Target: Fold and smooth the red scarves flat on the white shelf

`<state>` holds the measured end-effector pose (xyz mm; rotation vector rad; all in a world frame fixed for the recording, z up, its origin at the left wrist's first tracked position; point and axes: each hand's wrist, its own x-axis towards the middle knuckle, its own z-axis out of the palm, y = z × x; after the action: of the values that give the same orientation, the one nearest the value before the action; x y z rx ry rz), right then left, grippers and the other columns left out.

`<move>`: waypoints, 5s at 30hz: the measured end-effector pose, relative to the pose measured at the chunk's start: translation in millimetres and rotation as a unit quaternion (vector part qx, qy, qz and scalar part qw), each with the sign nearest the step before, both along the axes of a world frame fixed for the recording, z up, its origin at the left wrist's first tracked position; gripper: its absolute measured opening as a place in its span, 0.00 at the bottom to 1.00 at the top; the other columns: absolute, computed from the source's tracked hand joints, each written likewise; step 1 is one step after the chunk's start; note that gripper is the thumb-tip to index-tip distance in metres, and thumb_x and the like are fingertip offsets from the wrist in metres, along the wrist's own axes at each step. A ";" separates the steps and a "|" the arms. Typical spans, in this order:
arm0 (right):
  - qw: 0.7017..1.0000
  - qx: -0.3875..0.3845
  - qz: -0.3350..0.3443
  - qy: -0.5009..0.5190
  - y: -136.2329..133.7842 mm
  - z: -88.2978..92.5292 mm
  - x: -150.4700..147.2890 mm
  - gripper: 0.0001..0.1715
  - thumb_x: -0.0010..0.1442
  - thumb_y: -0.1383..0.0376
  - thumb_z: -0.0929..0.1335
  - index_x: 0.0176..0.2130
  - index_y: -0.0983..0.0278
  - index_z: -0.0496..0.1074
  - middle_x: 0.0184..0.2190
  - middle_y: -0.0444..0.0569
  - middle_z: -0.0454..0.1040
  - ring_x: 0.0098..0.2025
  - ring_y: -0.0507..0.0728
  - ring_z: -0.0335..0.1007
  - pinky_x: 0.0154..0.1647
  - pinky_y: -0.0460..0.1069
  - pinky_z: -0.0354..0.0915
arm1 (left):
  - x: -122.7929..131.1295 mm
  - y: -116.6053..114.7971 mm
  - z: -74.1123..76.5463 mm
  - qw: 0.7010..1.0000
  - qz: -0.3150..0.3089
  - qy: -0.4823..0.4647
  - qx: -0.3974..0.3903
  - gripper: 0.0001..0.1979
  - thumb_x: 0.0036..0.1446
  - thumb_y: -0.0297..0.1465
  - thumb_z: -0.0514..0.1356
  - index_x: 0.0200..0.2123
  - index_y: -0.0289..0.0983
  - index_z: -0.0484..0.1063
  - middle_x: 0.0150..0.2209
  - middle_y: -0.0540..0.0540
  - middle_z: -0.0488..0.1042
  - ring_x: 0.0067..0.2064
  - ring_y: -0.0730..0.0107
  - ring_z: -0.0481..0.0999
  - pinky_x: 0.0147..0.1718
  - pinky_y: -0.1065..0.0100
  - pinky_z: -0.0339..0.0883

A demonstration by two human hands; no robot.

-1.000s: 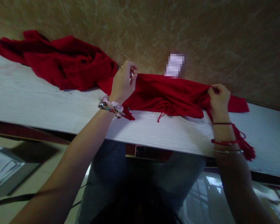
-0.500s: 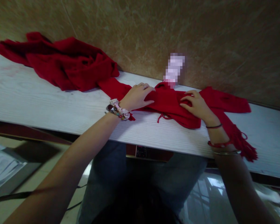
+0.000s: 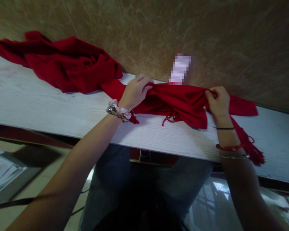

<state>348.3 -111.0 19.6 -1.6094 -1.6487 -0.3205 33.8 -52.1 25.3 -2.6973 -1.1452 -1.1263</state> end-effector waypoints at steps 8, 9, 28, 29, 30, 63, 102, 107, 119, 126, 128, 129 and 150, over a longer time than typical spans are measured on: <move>0.998 -0.050 0.031 -0.039 6.3 -16.4 -7.1 0.10 0.53 0.59 0.66 0.35 0.62 0.70 0.38 0.54 0.66 0.42 0.62 0.65 0.47 0.60 0.62 | -1.7 9.9 -12.2 0.997 0.007 0.054 -0.060 0.13 0.58 0.24 0.51 0.46 0.36 0.66 0.41 0.44 0.69 0.42 0.68 0.70 0.43 0.65 0.63; 0.997 -0.044 0.044 -0.049 5.0 -16.3 -9.6 0.12 0.53 0.59 0.67 0.38 0.62 0.70 0.41 0.55 0.65 0.44 0.62 0.64 0.48 0.60 0.62 | -1.3 9.4 -12.6 0.998 0.005 0.046 -0.053 0.13 0.58 0.25 0.51 0.46 0.35 0.66 0.42 0.44 0.69 0.43 0.68 0.69 0.44 0.65 0.63; 0.998 0.026 0.027 -0.040 2.2 -6.1 -12.8 0.14 0.60 0.56 0.59 0.32 0.59 0.67 0.34 0.52 0.67 0.42 0.62 0.65 0.44 0.60 0.63 | -6.1 16.0 -6.6 0.997 -0.010 -0.041 -0.066 0.16 0.59 0.27 0.52 0.51 0.37 0.62 0.34 0.47 0.71 0.37 0.70 0.72 0.37 0.67 0.66; 0.998 0.002 0.037 -0.053 4.7 -10.0 -14.6 0.12 0.59 0.57 0.60 0.32 0.60 0.68 0.34 0.53 0.67 0.41 0.63 0.65 0.44 0.60 0.63 | -6.3 17.3 -9.9 0.998 0.006 -0.026 -0.059 0.16 0.57 0.27 0.53 0.50 0.36 0.64 0.35 0.47 0.71 0.37 0.70 0.72 0.38 0.67 0.66; 0.997 -0.014 0.046 -0.064 6.2 -12.9 -17.2 0.10 0.58 0.58 0.62 0.33 0.60 0.68 0.35 0.53 0.67 0.42 0.63 0.65 0.45 0.61 0.63 | -5.9 17.3 -12.7 0.999 0.022 -0.015 -0.048 0.16 0.56 0.26 0.54 0.49 0.36 0.65 0.36 0.46 0.71 0.38 0.70 0.71 0.39 0.67 0.65; 0.980 -0.096 0.136 -0.111 3.3 -16.5 -19.3 0.03 0.52 0.68 0.65 0.27 0.62 0.69 0.33 0.50 0.67 0.37 0.59 0.66 0.43 0.58 0.64 | 6.0 2.8 -11.7 0.988 -0.115 0.054 0.084 0.06 0.57 0.25 0.54 0.34 0.36 0.70 0.34 0.47 0.72 0.41 0.66 0.70 0.41 0.63 0.61; 0.984 0.170 0.050 0.006 -24.2 24.1 -33.5 0.14 0.59 0.55 0.63 0.27 0.59 0.64 0.32 0.51 0.66 0.38 0.59 0.65 0.39 0.56 0.64 | -8.5 -1.4 3.4 0.992 -0.049 -0.060 0.098 0.08 0.54 0.22 0.50 0.36 0.36 0.65 0.36 0.46 0.67 0.38 0.71 0.68 0.39 0.67 0.64; 0.998 0.058 0.034 -0.012 -7.4 6.4 -25.9 0.12 0.56 0.57 0.65 0.25 0.60 0.65 0.30 0.50 0.65 0.37 0.59 0.65 0.39 0.57 0.64 | -7.5 5.0 -2.2 0.995 -0.082 -0.019 0.047 0.08 0.54 0.22 0.51 0.37 0.34 0.66 0.36 0.45 0.67 0.39 0.69 0.69 0.40 0.66 0.64; 0.995 0.074 0.068 0.003 -14.0 8.2 -43.5 0.07 0.56 0.59 0.65 0.31 0.60 0.68 0.36 0.51 0.66 0.42 0.61 0.64 0.44 0.59 0.64 | 15.5 -9.6 -13.7 0.981 -0.160 0.097 0.058 0.09 0.59 0.27 0.53 0.40 0.38 0.71 0.39 0.46 0.72 0.42 0.66 0.70 0.43 0.63 0.60; 0.989 -0.009 0.136 -0.053 -13.3 -0.4 -48.3 0.07 0.55 0.62 0.66 0.36 0.59 0.72 0.41 0.51 0.66 0.47 0.62 0.63 0.50 0.61 0.61 | -3.2 4.0 -2.7 0.998 -0.023 -0.001 0.061 0.08 0.58 0.25 0.52 0.38 0.36 0.70 0.38 0.45 0.70 0.42 0.64 0.68 0.43 0.61 0.58; 0.983 -0.042 0.161 -0.071 -10.8 -6.8 -51.7 0.10 0.54 0.61 0.66 0.38 0.59 0.72 0.43 0.52 0.66 0.49 0.63 0.63 0.52 0.61 0.60 | -4.6 7.3 -4.0 0.998 -0.045 0.011 0.049 0.09 0.57 0.24 0.52 0.38 0.36 0.70 0.38 0.44 0.69 0.42 0.64 0.68 0.42 0.62 0.59; 0.982 -0.055 0.165 -0.077 -8.8 -10.4 -52.6 0.12 0.54 0.61 0.67 0.40 0.60 0.72 0.44 0.53 0.66 0.49 0.63 0.63 0.52 0.62 0.59 | -4.5 8.3 -5.0 0.997 -0.064 0.026 0.043 0.09 0.57 0.24 0.52 0.37 0.36 0.70 0.38 0.44 0.69 0.41 0.64 0.68 0.42 0.63 0.59; 0.985 0.148 0.058 0.058 -16.8 21.7 -35.6 0.13 0.58 0.55 0.62 0.27 0.59 0.66 0.26 0.47 0.66 0.30 0.57 0.64 0.32 0.54 0.63 | -33.8 5.2 20.7 0.980 -0.016 -0.104 0.167 0.10 0.53 0.22 0.51 0.25 0.37 0.69 0.29 0.47 0.69 0.34 0.69 0.69 0.36 0.64 0.62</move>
<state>312.7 -127.7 41.3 -1.2803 -1.5197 -0.3851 0.0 -46.9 46.1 -2.3959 -0.8395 -1.4836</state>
